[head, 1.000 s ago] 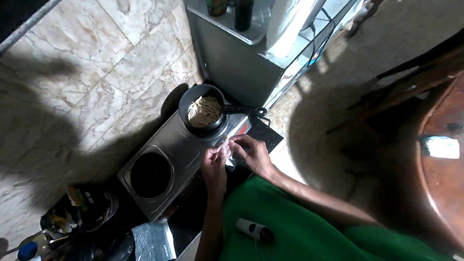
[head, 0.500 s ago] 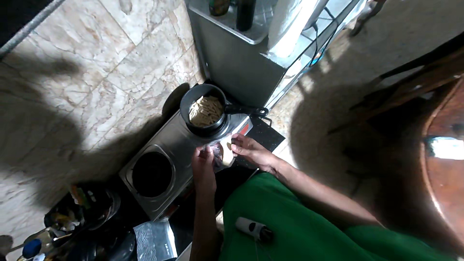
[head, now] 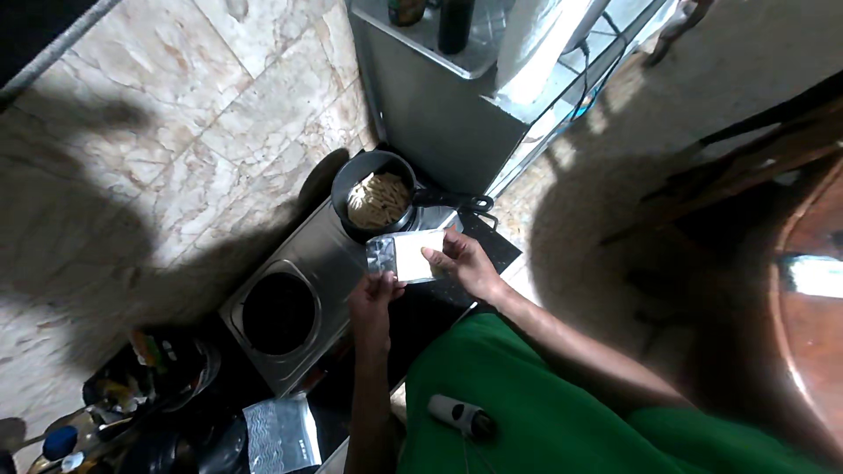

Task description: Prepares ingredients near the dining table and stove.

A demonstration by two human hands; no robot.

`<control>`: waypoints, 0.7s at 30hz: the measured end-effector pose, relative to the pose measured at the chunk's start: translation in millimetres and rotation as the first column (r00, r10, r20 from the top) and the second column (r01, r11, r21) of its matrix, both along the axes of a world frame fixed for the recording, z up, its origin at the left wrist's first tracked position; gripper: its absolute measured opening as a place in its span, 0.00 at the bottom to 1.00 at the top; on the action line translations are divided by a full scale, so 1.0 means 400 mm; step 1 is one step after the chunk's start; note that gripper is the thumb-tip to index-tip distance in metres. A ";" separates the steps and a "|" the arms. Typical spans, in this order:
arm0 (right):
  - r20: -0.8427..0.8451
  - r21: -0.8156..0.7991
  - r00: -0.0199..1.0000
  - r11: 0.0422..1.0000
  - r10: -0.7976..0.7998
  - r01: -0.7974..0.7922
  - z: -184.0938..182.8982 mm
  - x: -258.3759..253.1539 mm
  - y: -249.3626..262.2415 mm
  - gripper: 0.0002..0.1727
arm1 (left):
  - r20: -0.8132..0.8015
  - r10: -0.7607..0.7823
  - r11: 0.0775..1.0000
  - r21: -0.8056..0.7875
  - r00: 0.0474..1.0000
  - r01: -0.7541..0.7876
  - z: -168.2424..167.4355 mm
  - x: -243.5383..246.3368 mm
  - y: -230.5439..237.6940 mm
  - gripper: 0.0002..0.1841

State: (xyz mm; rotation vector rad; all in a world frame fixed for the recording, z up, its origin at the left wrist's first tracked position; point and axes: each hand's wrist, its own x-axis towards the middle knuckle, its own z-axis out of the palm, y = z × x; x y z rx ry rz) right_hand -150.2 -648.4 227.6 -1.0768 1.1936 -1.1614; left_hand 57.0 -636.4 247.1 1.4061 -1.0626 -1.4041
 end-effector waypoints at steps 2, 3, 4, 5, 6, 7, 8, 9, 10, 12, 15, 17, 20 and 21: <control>0.063 0.059 0.998 0.998 -0.011 0.007 -0.002 0.001 -0.002 0.10 | -0.017 0.030 0.999 -0.025 0.999 -0.030 0.003 -0.005 0.003 0.06; 0.110 0.094 0.994 0.995 -0.027 0.017 -0.006 0.004 -0.003 0.09 | -0.035 0.043 0.999 -0.028 0.998 -0.044 0.006 -0.008 0.005 0.06; 0.151 0.124 0.987 0.992 -0.048 0.029 -0.012 0.008 -0.004 0.08 | -0.061 0.055 0.998 -0.028 0.997 -0.056 0.009 -0.011 0.006 0.05; 0.178 0.150 0.982 0.988 -0.065 0.038 -0.018 0.010 -0.006 0.08 | -0.094 0.065 0.998 -0.022 0.993 -0.067 0.011 -0.013 0.007 0.05; 0.190 0.177 0.979 0.983 -0.078 0.044 -0.022 0.012 -0.007 0.09 | -0.124 0.070 0.997 -0.012 0.990 -0.072 0.011 -0.016 0.007 0.05; 0.187 0.195 0.979 0.980 -0.084 0.047 -0.025 0.013 -0.008 0.12 | -0.150 0.077 0.997 0.002 0.986 -0.077 0.012 -0.018 0.009 0.05; 0.168 0.199 0.982 0.979 -0.088 0.054 -0.027 0.012 -0.009 0.15 | -0.174 0.089 0.996 0.016 0.981 -0.088 0.013 -0.019 0.009 0.05; 0.119 0.179 0.989 0.982 -0.088 0.066 -0.033 0.010 -0.010 0.18 | -0.193 0.102 0.995 0.022 0.976 -0.100 0.013 -0.021 0.009 0.05; 0.045 0.134 0.995 0.987 -0.093 0.087 -0.040 0.008 -0.009 0.20 | -0.210 0.112 0.994 0.019 0.971 -0.111 0.014 -0.021 0.008 0.05; -0.160 0.006 0.978 0.990 -0.136 0.139 -0.049 0.006 0.001 0.23 | -0.241 0.120 0.992 0.000 0.963 -0.124 0.016 -0.022 0.008 0.06; -0.339 -0.179 0.920 0.974 -0.195 0.140 -0.035 0.014 0.022 0.14 | -0.277 0.131 0.990 -0.022 0.952 -0.143 0.017 -0.027 0.008 0.07; -0.363 -0.251 0.916 0.965 -0.172 0.082 -0.020 0.021 0.036 0.11 | -0.290 0.126 0.989 -0.036 0.949 -0.142 0.014 -0.028 0.008 0.05; -0.379 -0.278 0.916 0.960 -0.135 0.027 -0.008 0.030 0.047 0.09 | -0.292 0.113 0.990 -0.046 0.950 -0.132 0.009 -0.032 0.009 0.05; -0.385 -0.272 0.914 0.962 -0.126 0.018 -0.005 0.032 0.048 0.09 | -0.293 0.110 0.990 -0.051 0.950 -0.130 0.007 -0.034 0.011 0.05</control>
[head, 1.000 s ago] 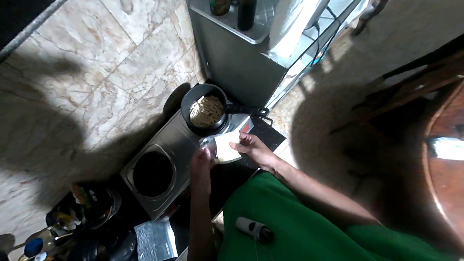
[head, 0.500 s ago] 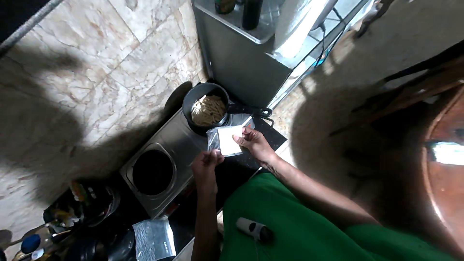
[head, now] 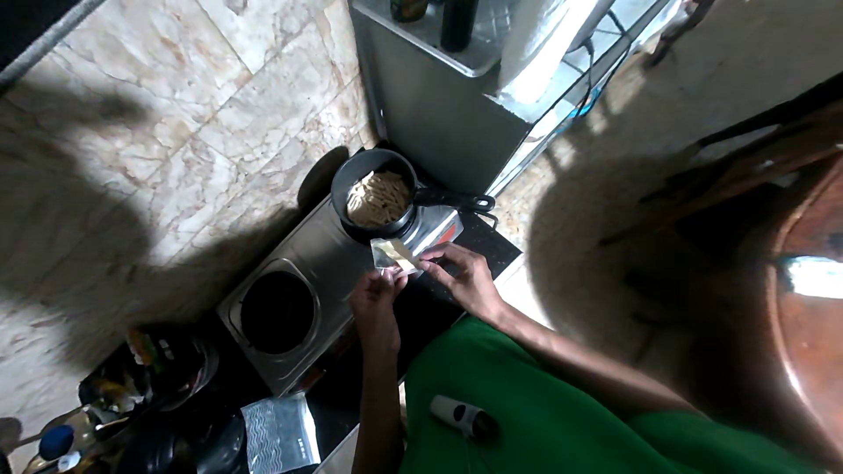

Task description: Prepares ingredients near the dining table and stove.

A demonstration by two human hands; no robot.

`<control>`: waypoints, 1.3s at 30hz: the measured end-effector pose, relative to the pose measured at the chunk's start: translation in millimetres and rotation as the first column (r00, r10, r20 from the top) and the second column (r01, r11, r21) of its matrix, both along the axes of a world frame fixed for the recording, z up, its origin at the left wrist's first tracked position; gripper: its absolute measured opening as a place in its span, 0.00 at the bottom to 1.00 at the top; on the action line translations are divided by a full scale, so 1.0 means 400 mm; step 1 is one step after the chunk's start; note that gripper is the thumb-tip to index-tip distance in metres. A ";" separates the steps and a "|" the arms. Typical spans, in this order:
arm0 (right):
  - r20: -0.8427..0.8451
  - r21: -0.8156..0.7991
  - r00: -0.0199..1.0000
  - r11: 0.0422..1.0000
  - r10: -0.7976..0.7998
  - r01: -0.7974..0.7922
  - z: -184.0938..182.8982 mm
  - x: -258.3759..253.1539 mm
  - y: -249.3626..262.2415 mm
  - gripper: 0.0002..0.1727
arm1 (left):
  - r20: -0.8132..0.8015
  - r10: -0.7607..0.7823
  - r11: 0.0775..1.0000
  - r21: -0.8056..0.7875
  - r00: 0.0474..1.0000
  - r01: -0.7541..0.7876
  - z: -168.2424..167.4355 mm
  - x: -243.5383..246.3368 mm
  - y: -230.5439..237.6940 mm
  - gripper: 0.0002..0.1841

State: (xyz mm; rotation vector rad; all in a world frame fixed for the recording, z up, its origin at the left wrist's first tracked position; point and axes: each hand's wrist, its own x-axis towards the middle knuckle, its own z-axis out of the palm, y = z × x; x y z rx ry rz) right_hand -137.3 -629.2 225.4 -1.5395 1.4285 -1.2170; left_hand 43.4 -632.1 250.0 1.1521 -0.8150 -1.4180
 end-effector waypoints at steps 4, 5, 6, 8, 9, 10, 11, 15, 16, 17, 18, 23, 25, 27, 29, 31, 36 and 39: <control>0.029 0.048 0.999 0.998 0.039 -0.040 0.016 0.009 -0.002 0.17 | 0.047 0.000 1.000 -0.017 0.999 0.001 -0.009 -0.008 0.005 0.05; 0.034 0.082 0.998 0.995 0.052 -0.055 0.021 0.011 -0.004 0.21 | 0.086 -0.005 1.000 -0.026 0.996 0.007 -0.011 -0.009 0.006 0.04; 0.042 0.114 0.997 0.991 0.067 -0.071 0.025 0.014 -0.008 0.25 | 0.130 -0.013 0.999 -0.042 0.991 0.018 -0.013 -0.010 0.008 0.04; 0.076 0.163 0.993 0.982 0.086 -0.098 0.028 0.019 -0.017 0.29 | 0.214 -0.024 0.996 -0.083 0.977 0.042 -0.016 -0.013 0.009 0.04; 0.104 0.181 0.991 0.978 0.089 -0.106 0.027 0.022 -0.022 0.28 | 0.258 -0.024 0.994 -0.096 0.966 0.050 -0.016 -0.014 0.010 0.05; 0.136 0.201 0.986 0.973 0.091 -0.118 0.027 0.023 -0.026 0.27 | 0.310 -0.029 0.993 -0.103 0.950 0.064 -0.015 -0.014 0.012 0.06; 0.167 0.218 0.981 0.967 0.094 -0.130 0.026 0.023 -0.030 0.26 | 0.349 -0.031 0.991 -0.112 0.937 0.074 -0.015 -0.014 0.013 0.06; 0.233 0.268 0.968 0.951 0.095 -0.158 0.016 0.019 -0.037 0.18 | 0.370 -0.026 0.989 -0.123 0.929 0.077 -0.023 -0.015 0.015 0.07; 0.218 0.274 0.972 0.950 0.087 -0.147 0.014 0.019 -0.036 0.16 | 0.358 -0.023 0.990 -0.121 0.933 0.070 -0.027 -0.016 0.015 0.08; 0.199 0.276 0.977 0.952 0.078 -0.132 0.012 0.020 -0.035 0.14 | 0.348 -0.019 0.990 -0.125 0.937 0.067 -0.030 -0.017 0.014 0.08; 0.182 0.277 0.981 0.953 0.070 -0.120 0.009 0.022 -0.033 0.14 | 0.350 -0.016 0.989 -0.133 0.936 0.066 -0.034 -0.019 0.014 0.08; 0.250 0.348 0.967 0.927 0.055 -0.143 0.008 0.034 -0.034 0.18 | 0.506 0.003 0.981 -0.170 0.863 0.096 -0.029 -0.027 0.015 0.08; 0.317 0.378 0.947 0.908 0.055 -0.180 0.004 0.034 -0.039 0.24 | 0.545 0.004 0.980 -0.170 0.839 0.106 -0.026 -0.031 0.016 0.08; 0.395 0.408 0.918 0.889 0.032 -0.207 0.004 0.034 -0.043 0.25 | 0.559 0.007 0.982 -0.160 0.829 0.099 -0.028 -0.034 0.017 0.08; 0.498 0.441 0.867 0.865 -0.015 -0.238 0.013 0.032 -0.045 0.22 | 0.540 0.024 0.983 -0.165 0.841 0.079 -0.033 -0.037 0.017 0.09; 0.550 0.464 0.833 0.851 -0.057 -0.248 0.011 0.029 -0.052 0.22 | 0.464 0.034 0.984 -0.173 0.885 0.053 -0.035 -0.035 0.015 0.10; 0.634 0.528 0.763 0.791 -0.125 -0.309 -0.018 0.009 -0.064 0.28 | 0.281 0.048 0.995 -0.103 0.958 -0.020 -0.037 -0.021 0.003 0.09; 0.736 0.459 0.670 0.800 -0.098 -0.387 -0.024 0.000 -0.066 0.20 | 0.169 0.009 0.999 -0.041 0.986 -0.002 -0.043 -0.003 0.002 0.14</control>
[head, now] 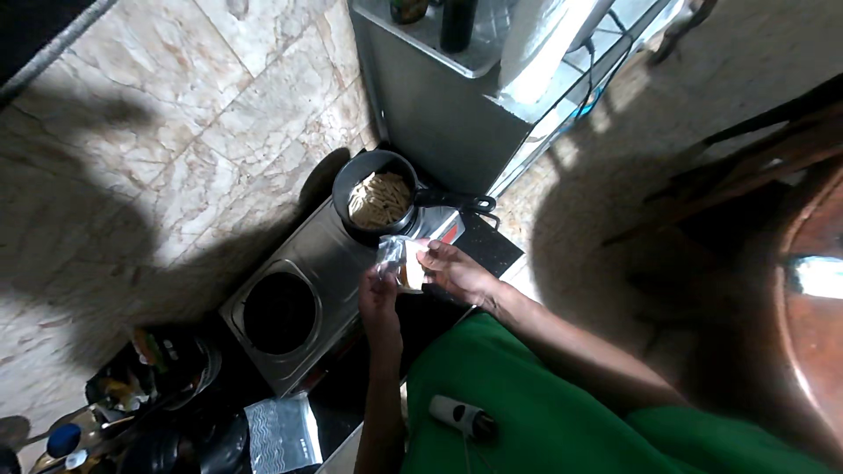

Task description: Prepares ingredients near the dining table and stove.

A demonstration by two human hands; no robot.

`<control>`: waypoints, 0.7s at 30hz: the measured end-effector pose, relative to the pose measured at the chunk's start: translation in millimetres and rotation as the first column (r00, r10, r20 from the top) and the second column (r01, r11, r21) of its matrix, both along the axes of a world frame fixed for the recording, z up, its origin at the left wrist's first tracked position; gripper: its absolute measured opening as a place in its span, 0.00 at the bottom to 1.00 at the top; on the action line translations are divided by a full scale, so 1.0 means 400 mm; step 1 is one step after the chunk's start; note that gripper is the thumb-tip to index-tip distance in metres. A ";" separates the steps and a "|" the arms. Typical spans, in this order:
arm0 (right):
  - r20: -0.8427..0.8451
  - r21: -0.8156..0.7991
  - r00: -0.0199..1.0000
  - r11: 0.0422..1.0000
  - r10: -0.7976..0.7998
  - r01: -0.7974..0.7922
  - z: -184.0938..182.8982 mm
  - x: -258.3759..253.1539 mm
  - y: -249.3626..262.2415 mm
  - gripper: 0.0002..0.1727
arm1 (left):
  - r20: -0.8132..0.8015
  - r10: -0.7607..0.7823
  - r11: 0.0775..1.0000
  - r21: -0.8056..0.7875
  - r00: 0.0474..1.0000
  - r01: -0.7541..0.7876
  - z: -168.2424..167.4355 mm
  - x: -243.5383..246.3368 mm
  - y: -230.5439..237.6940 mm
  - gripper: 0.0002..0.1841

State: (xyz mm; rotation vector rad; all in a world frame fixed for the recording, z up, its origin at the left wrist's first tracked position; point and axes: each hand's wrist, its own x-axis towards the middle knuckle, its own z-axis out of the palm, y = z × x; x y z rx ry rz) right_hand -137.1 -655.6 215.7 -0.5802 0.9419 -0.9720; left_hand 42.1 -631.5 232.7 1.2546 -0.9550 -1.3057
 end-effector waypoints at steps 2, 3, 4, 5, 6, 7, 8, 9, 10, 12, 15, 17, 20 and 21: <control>-0.050 -0.082 0.998 0.996 0.025 -0.029 -0.003 -0.009 -0.004 0.16 | -0.057 -0.074 0.997 0.029 0.996 0.076 -0.001 0.024 -0.005 0.22; -0.101 -0.120 0.994 0.992 0.038 -0.050 -0.003 -0.017 -0.007 0.15 | -0.033 -0.112 0.993 0.039 0.993 0.114 0.003 0.035 -0.011 0.23; -0.157 -0.158 0.986 0.985 0.048 -0.073 -0.002 -0.023 -0.011 0.14 | 0.014 -0.137 0.990 0.043 0.990 0.136 0.011 0.044 -0.017 0.23; -0.208 -0.196 0.976 0.976 0.057 -0.099 0.002 -0.027 -0.017 0.14 | 0.073 -0.143 0.989 0.049 0.987 0.140 0.024 0.048 -0.026 0.22; -0.248 -0.232 0.967 0.965 0.065 -0.125 0.009 -0.029 -0.025 0.14 | 0.134 -0.138 0.989 0.063 0.981 0.131 0.041 0.048 -0.038 0.20; -0.273 -0.262 0.959 0.954 0.073 -0.147 0.017 -0.030 -0.033 0.14 | 0.186 -0.132 0.990 0.072 0.974 0.120 0.054 0.048 -0.051 0.16; -0.290 -0.283 0.953 0.944 0.085 -0.170 0.025 -0.033 -0.043 0.15 | 0.216 -0.128 0.991 0.069 0.968 0.116 0.061 0.049 -0.066 0.14; -0.308 -0.298 0.947 0.935 0.095 -0.190 0.031 -0.034 -0.055 0.15 | 0.223 -0.129 0.992 0.044 0.966 0.122 0.064 0.053 -0.081 0.12; -0.323 -0.312 0.942 0.929 0.095 -0.201 0.036 -0.034 -0.066 0.16 | 0.212 -0.123 0.992 0.001 0.970 0.126 0.066 0.056 -0.096 0.10; -0.367 -0.338 0.930 0.927 0.030 -0.164 0.051 -0.023 -0.087 0.20 | 0.189 -0.105 0.989 -0.079 0.976 0.121 0.074 0.060 -0.126 0.09; -0.549 -0.460 0.794 0.888 -0.261 -0.027 0.064 0.013 -0.111 0.29 | 0.193 -0.093 0.977 -0.172 0.977 0.126 0.087 0.064 -0.173 0.10; -0.575 -0.514 0.727 0.857 -0.376 0.037 0.080 0.040 -0.129 0.29 | 0.187 -0.091 0.970 -0.205 0.978 0.129 0.099 0.058 -0.210 0.09; -0.507 -0.460 0.814 0.888 -0.283 0.022 0.110 0.074 -0.161 0.33 | 0.191 -0.086 0.968 -0.214 0.978 0.127 0.115 0.044 -0.261 0.09; -0.488 -0.441 0.838 0.897 -0.243 0.003 0.114 0.084 -0.175 0.36 | 0.215 -0.082 0.968 -0.214 0.973 0.129 0.118 0.041 -0.275 0.09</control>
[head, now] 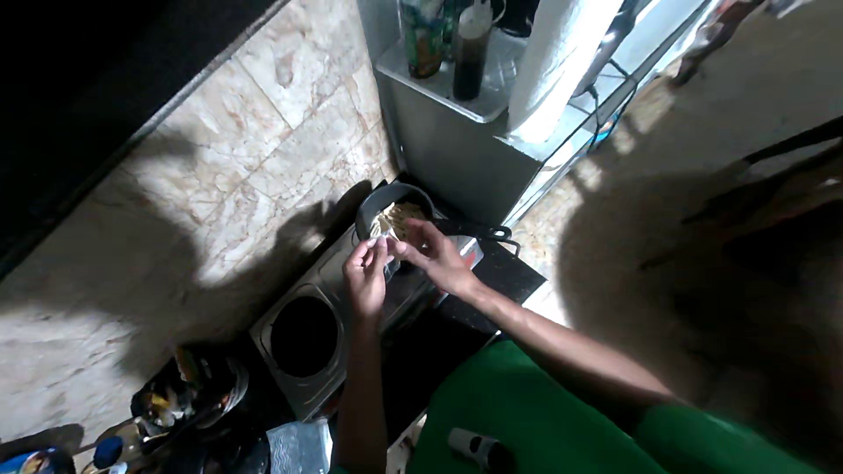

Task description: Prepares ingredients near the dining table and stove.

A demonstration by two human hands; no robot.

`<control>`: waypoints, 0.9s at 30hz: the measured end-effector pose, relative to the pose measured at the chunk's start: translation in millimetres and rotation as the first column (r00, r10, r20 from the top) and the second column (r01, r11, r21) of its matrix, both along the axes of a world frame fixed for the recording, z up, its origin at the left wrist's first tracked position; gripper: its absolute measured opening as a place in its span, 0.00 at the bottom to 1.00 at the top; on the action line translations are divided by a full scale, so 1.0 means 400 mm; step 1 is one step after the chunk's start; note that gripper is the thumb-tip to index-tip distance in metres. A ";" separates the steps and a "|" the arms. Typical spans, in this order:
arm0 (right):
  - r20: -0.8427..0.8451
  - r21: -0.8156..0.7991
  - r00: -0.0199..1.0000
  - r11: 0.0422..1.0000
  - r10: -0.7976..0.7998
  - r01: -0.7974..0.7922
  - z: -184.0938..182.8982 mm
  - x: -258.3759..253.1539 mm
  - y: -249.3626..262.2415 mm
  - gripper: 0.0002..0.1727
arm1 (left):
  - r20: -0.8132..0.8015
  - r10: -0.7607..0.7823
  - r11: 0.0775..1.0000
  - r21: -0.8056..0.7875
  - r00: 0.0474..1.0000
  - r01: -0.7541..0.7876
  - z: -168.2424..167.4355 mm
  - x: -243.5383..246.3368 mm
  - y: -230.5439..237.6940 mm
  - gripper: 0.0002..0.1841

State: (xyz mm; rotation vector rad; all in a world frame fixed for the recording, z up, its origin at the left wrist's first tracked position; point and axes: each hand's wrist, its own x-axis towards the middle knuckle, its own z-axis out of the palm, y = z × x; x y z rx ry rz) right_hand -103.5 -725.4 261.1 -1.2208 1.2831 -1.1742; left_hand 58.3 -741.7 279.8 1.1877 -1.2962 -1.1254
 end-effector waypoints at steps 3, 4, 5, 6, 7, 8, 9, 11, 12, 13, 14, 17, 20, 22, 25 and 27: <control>0.066 -0.055 0.997 0.997 0.049 -0.046 -0.019 0.025 -0.056 0.37 | 0.058 -0.016 1.000 -0.005 0.998 0.016 0.002 -0.005 -0.048 0.10; 0.075 -0.078 0.995 0.996 0.059 -0.053 -0.025 0.028 -0.075 0.36 | 0.073 -0.015 1.000 0.000 0.997 0.015 0.006 -0.007 -0.062 0.10; 0.082 -0.091 0.994 0.994 0.070 -0.063 -0.031 0.028 -0.094 0.34 | 0.076 -0.015 1.000 0.009 0.997 0.014 0.010 -0.008 -0.076 0.10; 0.089 -0.097 0.993 0.993 0.079 -0.070 -0.033 0.026 -0.111 0.33 | 0.070 -0.013 1.000 0.017 0.997 0.012 0.013 -0.009 -0.088 0.10; 0.098 -0.102 0.991 0.992 0.086 -0.076 -0.034 0.025 -0.127 0.31 | 0.070 -0.011 1.000 0.014 0.997 0.010 0.015 -0.009 -0.102 0.11; 0.106 -0.104 0.990 0.991 0.091 -0.080 -0.032 0.022 -0.141 0.28 | 0.086 -0.008 1.000 0.006 0.996 0.007 0.015 -0.009 -0.115 0.11; 0.111 -0.103 0.989 0.991 0.096 -0.084 -0.029 0.020 -0.151 0.26 | 0.116 -0.005 1.000 -0.004 0.993 0.006 0.016 -0.009 -0.127 0.11; 0.119 -0.093 0.988 0.992 0.100 -0.089 -0.023 0.015 -0.169 0.23 | 0.175 -0.010 0.999 -0.030 0.985 0.015 0.017 -0.010 -0.151 0.11; 0.115 -0.075 0.989 0.994 0.094 -0.086 -0.021 0.014 -0.178 0.21 | 0.192 -0.010 0.999 -0.037 0.981 0.017 0.018 -0.012 -0.162 0.11; 0.106 -0.052 0.991 0.996 0.079 -0.074 -0.022 0.015 -0.187 0.20 | 0.204 -0.009 0.999 -0.040 0.979 0.018 0.020 -0.015 -0.172 0.11; 0.096 -0.039 0.994 0.998 0.060 -0.056 -0.025 0.016 -0.195 0.19 | 0.212 -0.013 0.999 -0.038 0.977 0.021 0.022 -0.017 -0.181 0.11; 0.080 -0.019 0.997 1.000 0.021 -0.020 -0.032 0.022 -0.215 0.20 | 0.232 -0.018 0.999 -0.033 0.973 0.026 0.021 -0.023 -0.204 0.12; 0.084 0.003 0.996 1.000 0.018 -0.018 -0.038 0.024 -0.231 0.19 | 0.258 -0.021 0.999 -0.037 0.966 0.032 0.013 -0.024 -0.222 0.13; 0.091 0.036 0.996 0.999 0.016 -0.019 -0.044 0.024 -0.238 0.19 | 0.288 -0.005 1.000 -0.025 0.958 0.013 0.007 -0.024 -0.230 0.13; 0.069 0.064 0.998 0.998 0.017 -0.021 -0.046 0.022 -0.251 0.19 | 0.282 0.012 1.000 0.018 0.959 -0.018 0.006 -0.025 -0.238 0.14; -0.005 0.024 1.000 1.000 0.010 -0.009 -0.052 0.024 -0.259 0.17 | 0.269 0.026 0.999 0.024 0.963 -0.033 0.003 -0.025 -0.241 0.14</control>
